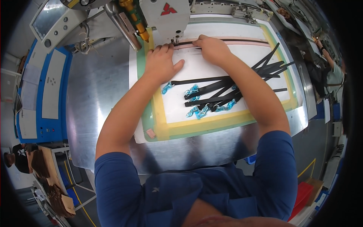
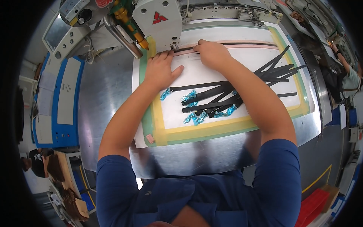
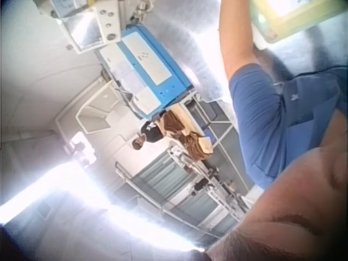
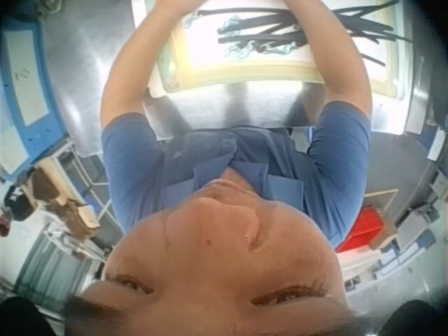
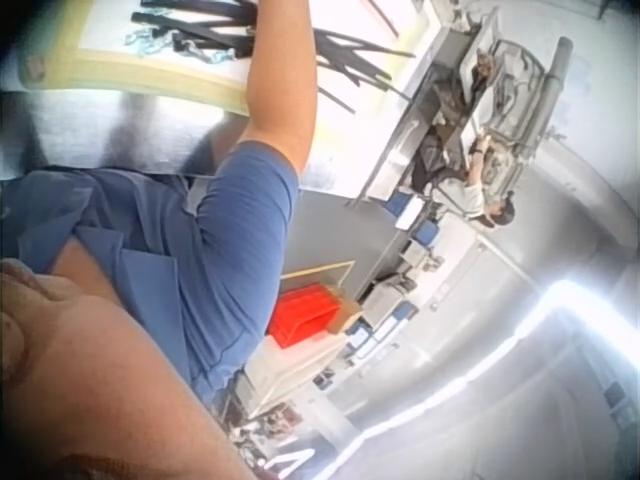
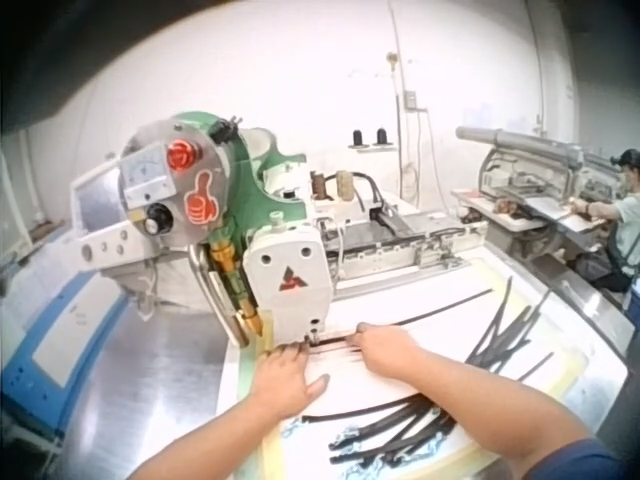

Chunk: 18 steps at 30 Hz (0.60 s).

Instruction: Sewing leather or fabric straps using an industrial sewing machine.

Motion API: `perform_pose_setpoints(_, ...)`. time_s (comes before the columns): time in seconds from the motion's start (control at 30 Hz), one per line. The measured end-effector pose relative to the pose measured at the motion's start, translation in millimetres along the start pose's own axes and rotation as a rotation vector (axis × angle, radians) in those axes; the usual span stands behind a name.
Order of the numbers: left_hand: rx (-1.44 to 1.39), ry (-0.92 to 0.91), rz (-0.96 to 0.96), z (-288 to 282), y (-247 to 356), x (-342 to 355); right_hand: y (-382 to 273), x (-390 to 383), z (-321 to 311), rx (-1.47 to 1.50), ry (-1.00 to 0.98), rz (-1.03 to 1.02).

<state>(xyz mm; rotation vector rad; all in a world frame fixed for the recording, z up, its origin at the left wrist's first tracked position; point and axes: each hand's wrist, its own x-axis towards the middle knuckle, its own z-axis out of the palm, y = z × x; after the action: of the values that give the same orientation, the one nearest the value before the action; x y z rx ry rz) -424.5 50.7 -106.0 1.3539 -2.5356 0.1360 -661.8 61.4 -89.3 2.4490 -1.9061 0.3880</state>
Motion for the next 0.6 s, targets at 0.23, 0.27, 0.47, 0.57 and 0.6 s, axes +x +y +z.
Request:
perform_pose_setpoints(0.23,0.042,-0.02,0.01,0,5,0,0,2,-3,-0.025,-0.016,-0.047)
perform_pose_setpoints(0.27,0.045,-0.012,0.022,-1,5,1,0,2,-4,-0.029,-0.005,-0.038)
perform_pose_setpoints(0.47,0.057,0.005,0.012,-1,14,8,6,-4,-12,-0.014,-0.037,-0.004)
perform_pose_setpoints(0.57,0.039,-0.058,-0.021,-10,29,16,29,-11,-16,-0.061,-0.028,0.019)
perform_pose_setpoints(0.6,0.033,-0.079,-0.024,-13,34,19,36,-15,-19,-0.063,-0.026,0.019)
